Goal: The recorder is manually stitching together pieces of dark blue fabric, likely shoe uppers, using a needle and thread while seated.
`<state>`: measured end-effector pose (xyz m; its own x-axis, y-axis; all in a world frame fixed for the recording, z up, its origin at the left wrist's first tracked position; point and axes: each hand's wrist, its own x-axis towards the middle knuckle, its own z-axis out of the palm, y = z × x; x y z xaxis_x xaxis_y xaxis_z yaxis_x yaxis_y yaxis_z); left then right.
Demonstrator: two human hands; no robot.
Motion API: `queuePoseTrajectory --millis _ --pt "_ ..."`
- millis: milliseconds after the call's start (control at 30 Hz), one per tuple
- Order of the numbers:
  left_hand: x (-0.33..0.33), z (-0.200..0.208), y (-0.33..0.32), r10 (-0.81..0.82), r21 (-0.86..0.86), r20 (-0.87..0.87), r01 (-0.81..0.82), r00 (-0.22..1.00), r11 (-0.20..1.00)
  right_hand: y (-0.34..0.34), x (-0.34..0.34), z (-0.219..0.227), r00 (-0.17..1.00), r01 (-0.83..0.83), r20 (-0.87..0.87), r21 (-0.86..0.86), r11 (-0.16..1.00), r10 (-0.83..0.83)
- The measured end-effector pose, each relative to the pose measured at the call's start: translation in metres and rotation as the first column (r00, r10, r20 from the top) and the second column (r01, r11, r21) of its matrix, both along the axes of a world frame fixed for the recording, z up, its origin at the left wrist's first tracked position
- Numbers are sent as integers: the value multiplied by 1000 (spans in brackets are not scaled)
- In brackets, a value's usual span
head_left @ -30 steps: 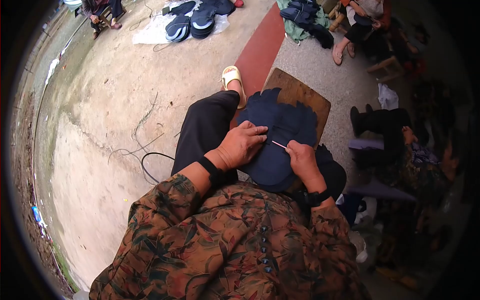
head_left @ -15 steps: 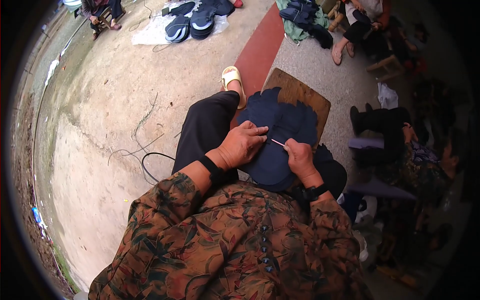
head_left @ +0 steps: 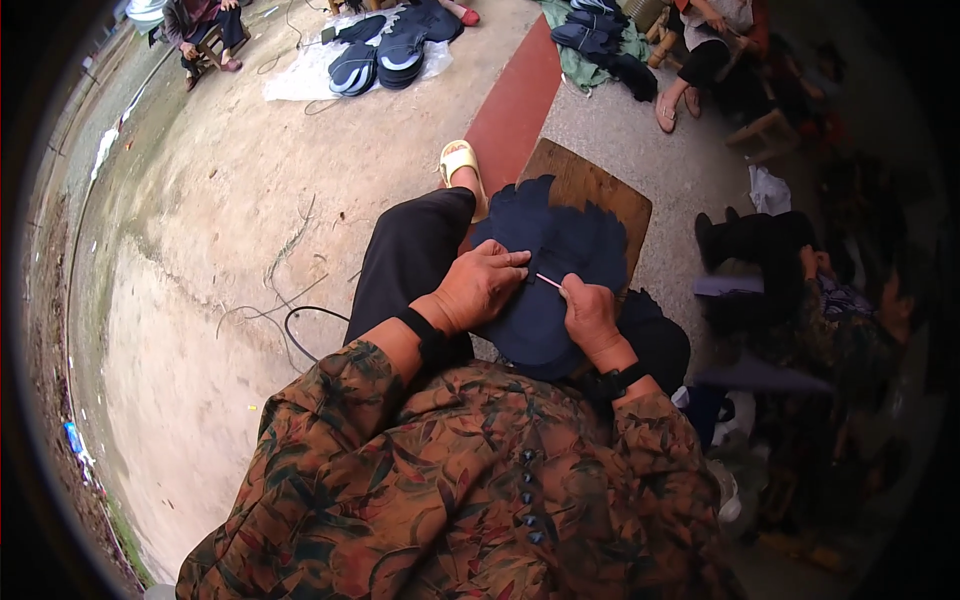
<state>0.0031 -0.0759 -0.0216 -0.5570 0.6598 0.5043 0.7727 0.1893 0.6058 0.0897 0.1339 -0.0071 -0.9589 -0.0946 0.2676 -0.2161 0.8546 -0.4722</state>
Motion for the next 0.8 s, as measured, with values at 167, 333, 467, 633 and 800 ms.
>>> queuePoseTrajectory --millis 167,333,467,633,800 --pt "-1 -1 2 -7 10 -15 7 1000 1000 -2 -3 1 999 -50 31 214 975 44" --pt "0 -2 2 4 14 -5 -4 1000 1000 -2 -7 3 1000 -5 14 95 995 4" --pt "-1 -5 4 -17 26 -24 17 1000 1000 -6 -8 4 995 -89 68 281 956 73" --pt "-2 -4 2 -12 26 -43 13 999 1000 -26 -23 5 995 -82 69 258 963 66" --pt "-5 3 4 7 -42 -44 -8 999 999 -27 -5 18 999 28 -28 203 979 -23"
